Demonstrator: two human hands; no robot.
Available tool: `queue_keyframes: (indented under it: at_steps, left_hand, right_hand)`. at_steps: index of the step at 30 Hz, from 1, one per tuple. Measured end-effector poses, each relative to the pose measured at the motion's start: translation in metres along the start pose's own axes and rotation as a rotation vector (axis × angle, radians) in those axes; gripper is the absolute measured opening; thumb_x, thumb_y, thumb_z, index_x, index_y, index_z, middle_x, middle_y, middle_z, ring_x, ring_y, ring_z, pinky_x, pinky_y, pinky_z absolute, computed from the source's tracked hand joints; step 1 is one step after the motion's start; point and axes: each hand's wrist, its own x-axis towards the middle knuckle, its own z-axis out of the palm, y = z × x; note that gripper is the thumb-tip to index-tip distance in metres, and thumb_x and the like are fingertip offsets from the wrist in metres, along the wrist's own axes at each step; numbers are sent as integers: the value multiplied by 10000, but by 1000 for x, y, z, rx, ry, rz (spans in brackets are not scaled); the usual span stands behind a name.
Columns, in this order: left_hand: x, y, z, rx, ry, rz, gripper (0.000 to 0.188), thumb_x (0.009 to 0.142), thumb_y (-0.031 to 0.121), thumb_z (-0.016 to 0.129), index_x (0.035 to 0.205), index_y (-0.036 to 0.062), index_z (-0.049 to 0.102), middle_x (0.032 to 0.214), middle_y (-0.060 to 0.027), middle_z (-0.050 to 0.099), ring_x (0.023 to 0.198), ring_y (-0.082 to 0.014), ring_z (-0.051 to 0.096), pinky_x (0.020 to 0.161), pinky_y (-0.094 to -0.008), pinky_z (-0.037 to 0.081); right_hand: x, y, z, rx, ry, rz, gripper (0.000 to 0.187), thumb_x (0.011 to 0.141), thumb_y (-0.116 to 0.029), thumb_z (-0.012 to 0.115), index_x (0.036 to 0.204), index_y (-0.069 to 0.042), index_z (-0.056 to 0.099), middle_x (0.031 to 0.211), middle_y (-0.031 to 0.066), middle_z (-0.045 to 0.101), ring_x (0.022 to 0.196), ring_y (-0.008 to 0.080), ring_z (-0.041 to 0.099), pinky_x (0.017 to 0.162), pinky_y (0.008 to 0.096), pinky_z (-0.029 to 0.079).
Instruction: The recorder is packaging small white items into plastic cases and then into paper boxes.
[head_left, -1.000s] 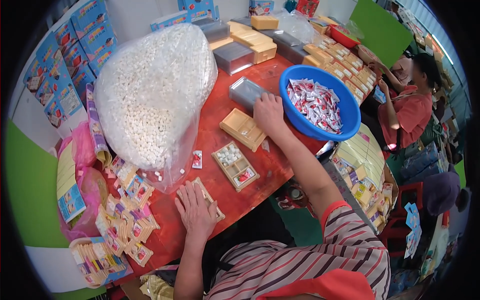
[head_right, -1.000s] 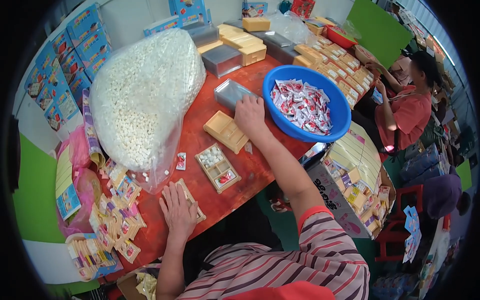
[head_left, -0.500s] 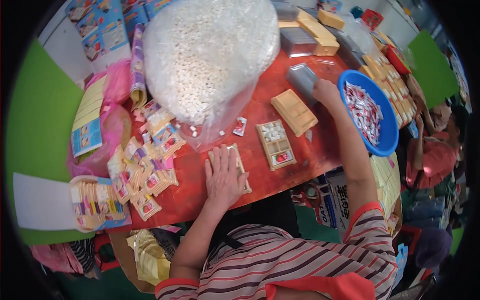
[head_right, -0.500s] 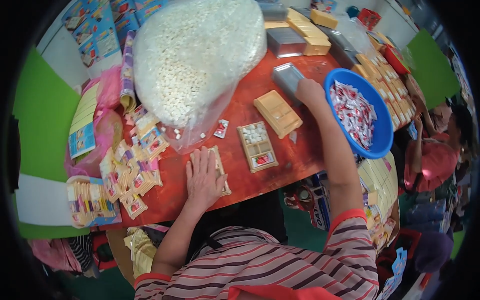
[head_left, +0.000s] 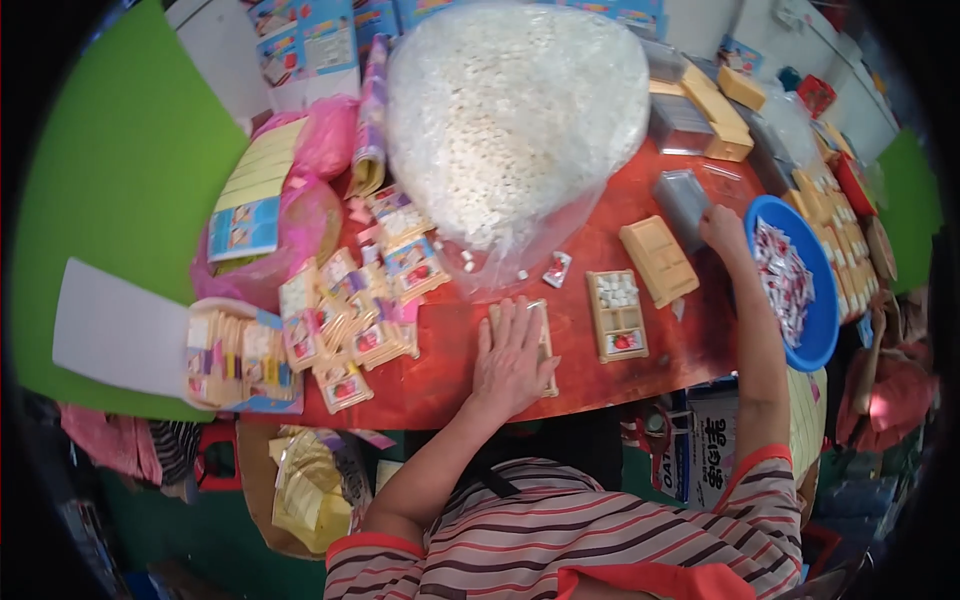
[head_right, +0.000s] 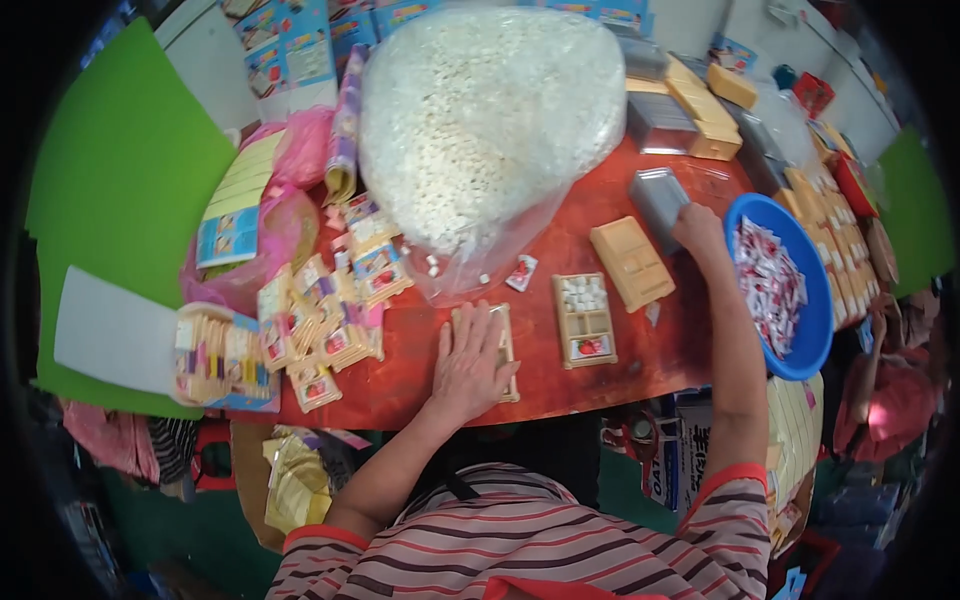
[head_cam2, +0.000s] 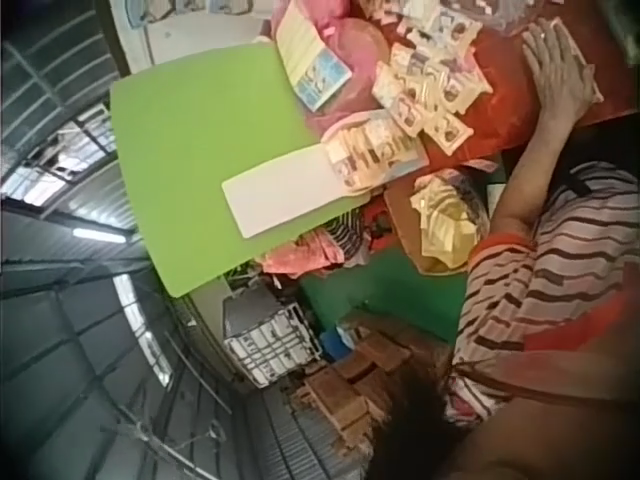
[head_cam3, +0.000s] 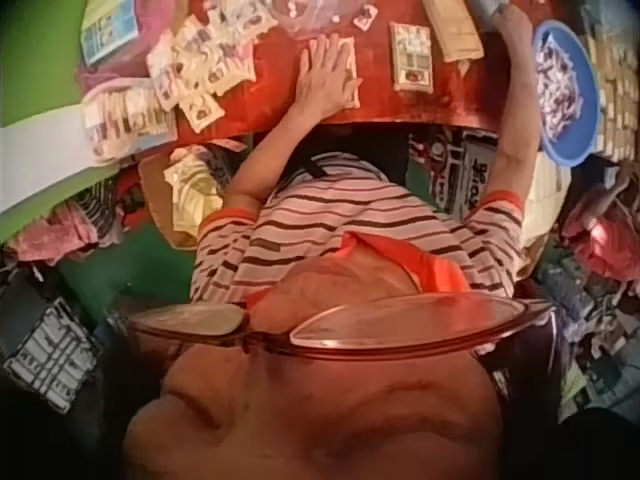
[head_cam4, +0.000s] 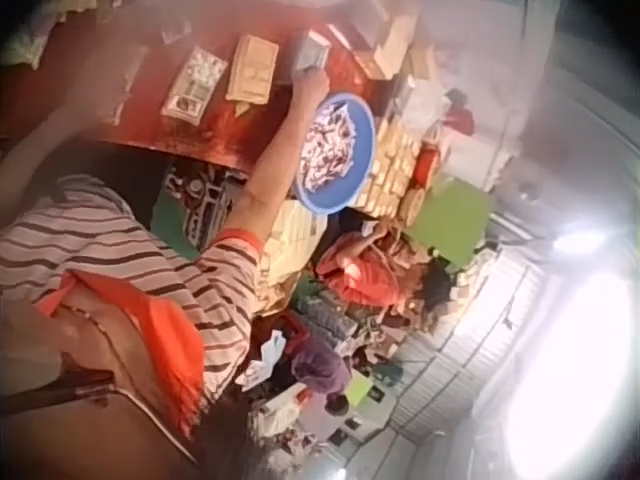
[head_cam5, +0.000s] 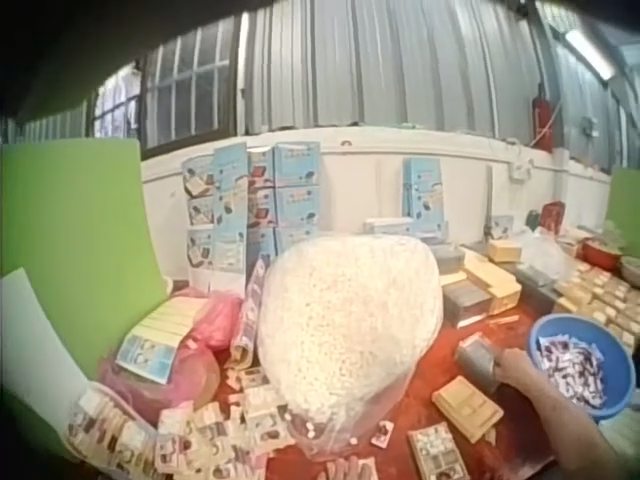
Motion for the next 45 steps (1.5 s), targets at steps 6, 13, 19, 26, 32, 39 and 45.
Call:
queue_keyframes:
  at_steps: [6, 13, 19, 26, 32, 39, 45]
  left_hand:
    - [-3, -2, -2, 43, -44, -12, 760, 896, 395, 591, 1479, -13, 327, 1564, -252, 237, 1459, -442, 180, 1138, -604, 187]
    - [-7, -2, 2, 46, -83, -53, 779, 898, 413, 581, 1496, -3, 305, 1583, -246, 187, 1470, -448, 129, 1131, -647, 128]
    - [0, 18, -29, 36, -133, -155, 804, 903, 412, 580, 1518, 7, 259, 1599, -244, 107, 1484, -430, 71, 1137, -646, 56]
    - [55, 60, -44, -774, 258, 111, 900, 895, 277, 609, 1560, 46, 47, 1579, -238, 142, 1447, -383, 209, 1157, -519, 196]
    - [71, 77, -43, -1707, 164, -227, 853, 888, 82, 558, 1563, 104, 36, 1208, -107, 538, 899, -134, 580, 756, -287, 489]
    - [74, 66, -25, -1863, -38, -207, 757, 819, 149, 559, 1513, 145, 256, 1109, -35, 569, 886, -118, 582, 714, -295, 482]
    - [83, 77, -21, -1934, -122, -201, 829, 806, 134, 556, 1544, 91, 180, 1116, -61, 581, 892, -118, 584, 747, -261, 472]
  right_hand:
    - [9, -8, 10, 246, 141, 23, 204, 792, -156, 565, 833, -6, 697, 827, 241, 678, 826, 406, 676, 767, 483, 542]
    - [-25, -29, -37, 540, 409, -64, 142, 843, -132, 601, 821, 9, 602, 814, 196, 620, 782, 371, 620, 675, 422, 489]
    - [-87, -82, -76, 958, 188, -63, 131, 891, -110, 605, 887, 20, 626, 787, 32, 593, 738, 109, 551, 657, 286, 451]
    - [-150, -146, -71, 1276, -90, -296, 63, 909, -51, 596, 929, 6, 616, 907, 26, 583, 854, 99, 557, 756, 248, 447]
    - [-168, -177, -62, 1513, -178, -270, 128, 911, -105, 600, 927, 20, 627, 838, 45, 631, 813, 102, 619, 735, 270, 505]
    - [-173, -171, -67, 1888, -435, -105, 120, 920, -93, 590, 938, 18, 634, 837, 48, 662, 817, 109, 635, 760, 259, 500]
    - [-172, -164, -56, 1881, -384, -70, 135, 904, -122, 608, 918, 8, 642, 837, 38, 665, 799, 106, 631, 729, 256, 494]
